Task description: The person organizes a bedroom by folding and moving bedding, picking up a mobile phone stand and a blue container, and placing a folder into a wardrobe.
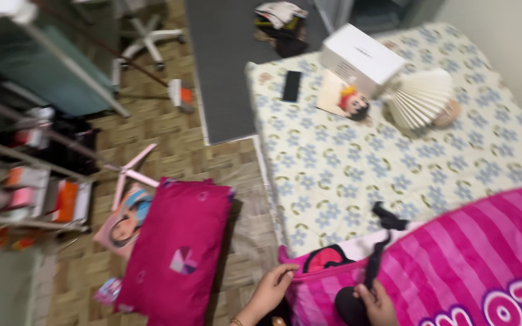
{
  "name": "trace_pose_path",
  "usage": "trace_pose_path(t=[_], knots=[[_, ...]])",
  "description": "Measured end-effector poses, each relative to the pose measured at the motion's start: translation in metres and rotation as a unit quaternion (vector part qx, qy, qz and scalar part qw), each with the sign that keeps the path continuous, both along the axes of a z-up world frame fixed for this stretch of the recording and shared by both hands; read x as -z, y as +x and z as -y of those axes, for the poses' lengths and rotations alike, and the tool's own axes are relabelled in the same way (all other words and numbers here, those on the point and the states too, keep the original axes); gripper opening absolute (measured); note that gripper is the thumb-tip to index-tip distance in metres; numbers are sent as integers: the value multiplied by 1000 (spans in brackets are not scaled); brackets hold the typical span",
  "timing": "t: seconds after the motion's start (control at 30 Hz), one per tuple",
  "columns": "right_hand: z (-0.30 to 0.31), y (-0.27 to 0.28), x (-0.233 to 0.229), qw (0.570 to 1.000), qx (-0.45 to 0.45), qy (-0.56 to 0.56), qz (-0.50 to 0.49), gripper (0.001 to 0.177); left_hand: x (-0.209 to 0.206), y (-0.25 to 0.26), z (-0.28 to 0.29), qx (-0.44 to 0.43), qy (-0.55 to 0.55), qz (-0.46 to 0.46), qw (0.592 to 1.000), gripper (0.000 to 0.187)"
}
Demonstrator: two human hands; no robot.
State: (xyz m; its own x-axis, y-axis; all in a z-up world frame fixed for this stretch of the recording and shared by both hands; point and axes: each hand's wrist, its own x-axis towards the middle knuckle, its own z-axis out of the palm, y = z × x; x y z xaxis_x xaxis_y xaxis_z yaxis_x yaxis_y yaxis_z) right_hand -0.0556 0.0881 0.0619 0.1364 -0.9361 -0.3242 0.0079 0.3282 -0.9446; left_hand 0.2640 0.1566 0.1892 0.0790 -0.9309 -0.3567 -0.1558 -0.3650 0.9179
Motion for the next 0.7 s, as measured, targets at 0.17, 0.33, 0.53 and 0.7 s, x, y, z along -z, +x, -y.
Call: trace_pose_path(t=[0.17,0.33,0.53,0.7], knots=[[-25,89,-81,985,-139,21,-99,66,-60,17,-16,-105,-41,-174,978,34],[-47,137,-187,942,-254,-167,-143,58,-138,15,-34,-138,-132,-238,952,39],[-96,145,-251,927,-302,-182,-128,53,-198,14,-95,-139,-179,-202,953,30],[-112,176,-270,922,-357,-129,-73,51,-214,35,-113,-184,-177,-230,939,33]])
